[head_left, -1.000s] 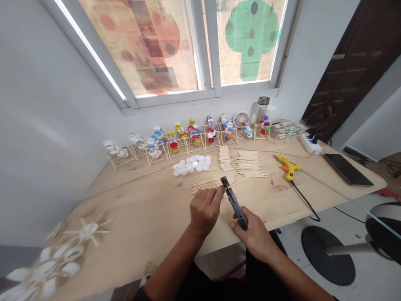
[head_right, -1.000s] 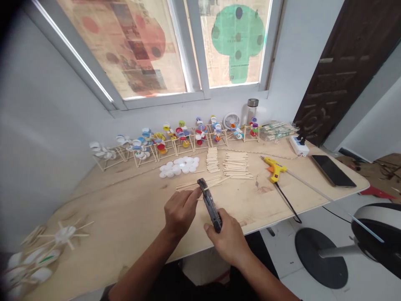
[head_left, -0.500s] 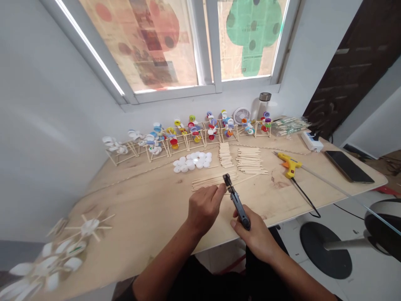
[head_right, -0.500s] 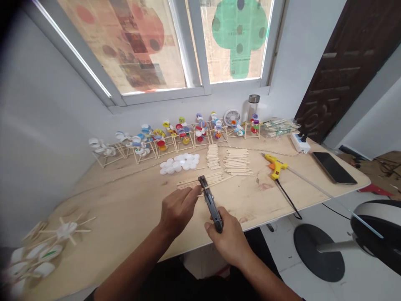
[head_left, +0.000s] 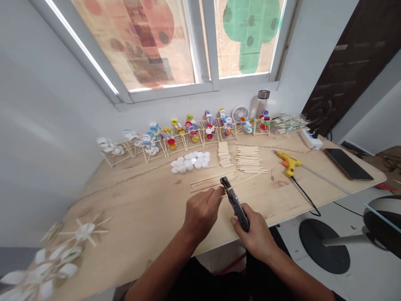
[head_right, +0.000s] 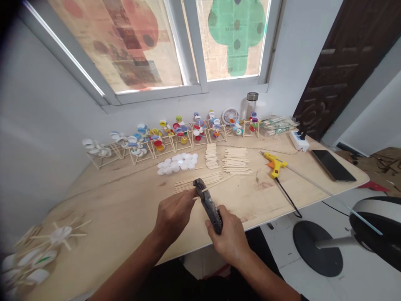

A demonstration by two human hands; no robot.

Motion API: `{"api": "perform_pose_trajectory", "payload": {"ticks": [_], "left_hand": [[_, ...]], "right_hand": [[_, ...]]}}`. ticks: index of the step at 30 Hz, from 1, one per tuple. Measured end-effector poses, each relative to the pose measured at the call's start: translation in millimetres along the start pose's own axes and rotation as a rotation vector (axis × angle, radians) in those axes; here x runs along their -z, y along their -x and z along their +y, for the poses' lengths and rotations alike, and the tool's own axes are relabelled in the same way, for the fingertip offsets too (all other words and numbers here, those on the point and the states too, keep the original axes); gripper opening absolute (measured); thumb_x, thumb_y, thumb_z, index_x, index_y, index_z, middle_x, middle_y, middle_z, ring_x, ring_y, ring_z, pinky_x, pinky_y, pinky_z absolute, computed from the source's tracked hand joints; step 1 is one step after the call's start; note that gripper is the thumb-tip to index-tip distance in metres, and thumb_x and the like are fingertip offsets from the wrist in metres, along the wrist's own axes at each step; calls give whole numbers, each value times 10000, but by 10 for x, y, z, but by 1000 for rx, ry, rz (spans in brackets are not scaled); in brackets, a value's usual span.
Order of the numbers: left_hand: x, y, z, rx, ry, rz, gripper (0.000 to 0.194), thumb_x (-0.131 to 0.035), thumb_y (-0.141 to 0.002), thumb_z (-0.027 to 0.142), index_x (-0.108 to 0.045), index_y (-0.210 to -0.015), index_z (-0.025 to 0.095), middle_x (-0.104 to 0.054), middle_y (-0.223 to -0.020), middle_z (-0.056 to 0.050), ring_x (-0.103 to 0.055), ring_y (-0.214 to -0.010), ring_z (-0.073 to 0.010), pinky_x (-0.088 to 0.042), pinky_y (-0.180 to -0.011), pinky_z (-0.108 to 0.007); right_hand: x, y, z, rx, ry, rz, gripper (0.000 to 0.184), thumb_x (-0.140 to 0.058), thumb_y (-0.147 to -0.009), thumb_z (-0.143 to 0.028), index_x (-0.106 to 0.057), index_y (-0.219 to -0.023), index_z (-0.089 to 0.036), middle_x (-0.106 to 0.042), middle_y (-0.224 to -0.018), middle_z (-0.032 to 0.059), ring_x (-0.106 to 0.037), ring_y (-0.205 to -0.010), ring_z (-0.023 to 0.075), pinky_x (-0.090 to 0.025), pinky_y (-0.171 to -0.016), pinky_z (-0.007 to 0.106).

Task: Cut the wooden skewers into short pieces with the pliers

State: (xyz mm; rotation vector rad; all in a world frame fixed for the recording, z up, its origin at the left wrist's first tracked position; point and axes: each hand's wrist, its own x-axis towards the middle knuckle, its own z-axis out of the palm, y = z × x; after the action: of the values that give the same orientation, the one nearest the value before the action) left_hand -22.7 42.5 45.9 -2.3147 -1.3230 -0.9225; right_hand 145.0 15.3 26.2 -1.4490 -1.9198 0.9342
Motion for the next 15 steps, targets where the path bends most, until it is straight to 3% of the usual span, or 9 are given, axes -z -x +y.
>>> {"api": "perform_pose_trajectory", "payload": {"ticks": [15], "left_hand": [[-144,10,-174,-1,-35,-36,167,-431,-852,121,-570,-944,133,-572,-598,-4,-552,-546,-105,-400,-506,-203]], "right_hand": [[-40,-199,49,-31,133,-85,181,-440,-831,-361,-466,-743,-205,-563,-606,0,-536,-560,162,-321,-529,238]]}}
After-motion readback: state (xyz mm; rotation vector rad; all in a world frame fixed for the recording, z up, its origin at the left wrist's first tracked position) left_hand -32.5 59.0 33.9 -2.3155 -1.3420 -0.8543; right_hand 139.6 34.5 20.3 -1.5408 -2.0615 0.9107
